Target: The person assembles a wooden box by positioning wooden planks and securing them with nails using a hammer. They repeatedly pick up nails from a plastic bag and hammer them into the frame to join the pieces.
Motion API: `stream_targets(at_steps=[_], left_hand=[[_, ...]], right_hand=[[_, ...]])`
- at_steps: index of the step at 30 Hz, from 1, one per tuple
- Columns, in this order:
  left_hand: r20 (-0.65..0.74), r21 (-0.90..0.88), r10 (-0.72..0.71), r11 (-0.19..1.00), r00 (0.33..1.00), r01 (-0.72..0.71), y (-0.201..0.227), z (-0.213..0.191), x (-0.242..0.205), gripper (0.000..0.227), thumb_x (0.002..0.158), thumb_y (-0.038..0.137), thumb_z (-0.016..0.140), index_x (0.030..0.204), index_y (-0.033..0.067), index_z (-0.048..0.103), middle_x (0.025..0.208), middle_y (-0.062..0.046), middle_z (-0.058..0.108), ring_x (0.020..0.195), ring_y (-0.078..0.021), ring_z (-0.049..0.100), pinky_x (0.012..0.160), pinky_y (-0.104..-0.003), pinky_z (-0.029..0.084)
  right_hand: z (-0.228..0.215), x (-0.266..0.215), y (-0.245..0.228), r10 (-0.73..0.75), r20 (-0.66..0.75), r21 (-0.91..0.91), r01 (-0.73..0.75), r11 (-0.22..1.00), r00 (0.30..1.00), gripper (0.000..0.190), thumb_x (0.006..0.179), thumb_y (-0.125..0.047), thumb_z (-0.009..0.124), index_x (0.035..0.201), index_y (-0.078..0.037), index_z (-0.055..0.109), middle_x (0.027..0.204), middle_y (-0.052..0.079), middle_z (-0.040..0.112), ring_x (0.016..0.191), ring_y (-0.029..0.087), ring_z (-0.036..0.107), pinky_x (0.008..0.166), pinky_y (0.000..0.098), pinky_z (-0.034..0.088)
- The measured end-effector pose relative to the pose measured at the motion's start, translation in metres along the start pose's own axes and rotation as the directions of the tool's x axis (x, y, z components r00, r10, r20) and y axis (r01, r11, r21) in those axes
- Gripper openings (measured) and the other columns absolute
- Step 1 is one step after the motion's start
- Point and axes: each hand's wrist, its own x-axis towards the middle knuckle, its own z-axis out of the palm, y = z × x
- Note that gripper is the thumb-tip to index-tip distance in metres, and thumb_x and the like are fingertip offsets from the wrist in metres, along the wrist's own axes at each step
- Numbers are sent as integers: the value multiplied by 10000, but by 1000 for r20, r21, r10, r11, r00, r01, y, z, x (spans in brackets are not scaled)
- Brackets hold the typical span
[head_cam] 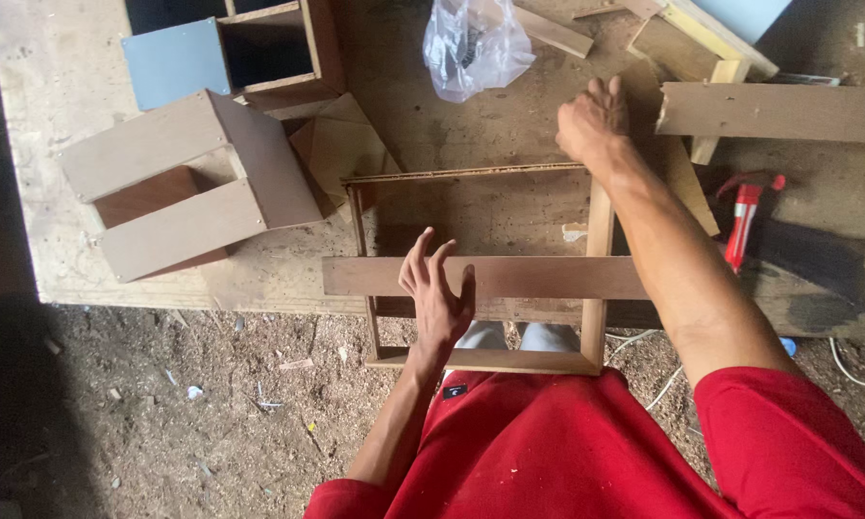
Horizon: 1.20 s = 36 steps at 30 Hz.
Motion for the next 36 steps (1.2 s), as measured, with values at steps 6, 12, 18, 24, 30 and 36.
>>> stream_targets(at_steps=[6,12,18,24,30,36], left_hand=[[187,244,-24,970,982,-23,6,-42,0,687,938,547,628,1534,260,440,1652,-160,287,1520,-387,202,1195,-639,25],[143,268,-44,963,989,4,4,-41,2,637,948,558,611,1492,267,452,1580,-156,371,1533,-384,240,1240,-659,48],[144,279,-22,960,989,-19,1,-43,-4,631,942,493,629,1503,259,464,1530,-184,417,1514,-429,238,1223,-670,53],[135,264,-52,964,989,15,-3,-48,-4,710,846,451,687,1484,243,454,1520,-170,429,1509,-418,249,1245,-658,70],[29,161,8,987,1000,-13,16,-56,1,795,788,326,796,1469,106,449,1548,-278,359,1467,-466,259,1192,-683,143],[358,-782,-68,524,931,339,104,-27,4,352,969,130,715,1301,24,668,1175,-153,734,1068,-214,722,917,-362,634]], right_hand=[[-25,-21,7,-81,-124,163,101,981,989,398,858,-368,796,933,22,766,1299,263,654,1405,420,419,1206,619,83],[-31,-23,8,-101,-60,43,103,994,993,328,910,-332,757,1047,-38,804,1312,161,704,1395,327,499,1255,614,165],[-22,-15,13,-198,-147,-15,198,980,969,409,873,-363,720,1109,-33,775,1281,169,685,1321,333,507,1183,592,207],[-39,-32,22,-194,-188,110,217,970,963,202,961,-185,679,873,-3,687,935,164,725,997,295,644,1165,649,301],[-62,-125,22,-52,-479,763,445,469,876,246,1066,-306,598,953,-88,581,876,-13,607,770,142,592,719,342,532],[-27,-273,-34,-210,-448,879,471,77,869,307,973,-364,611,933,-61,635,832,-9,595,757,99,517,673,266,442]])
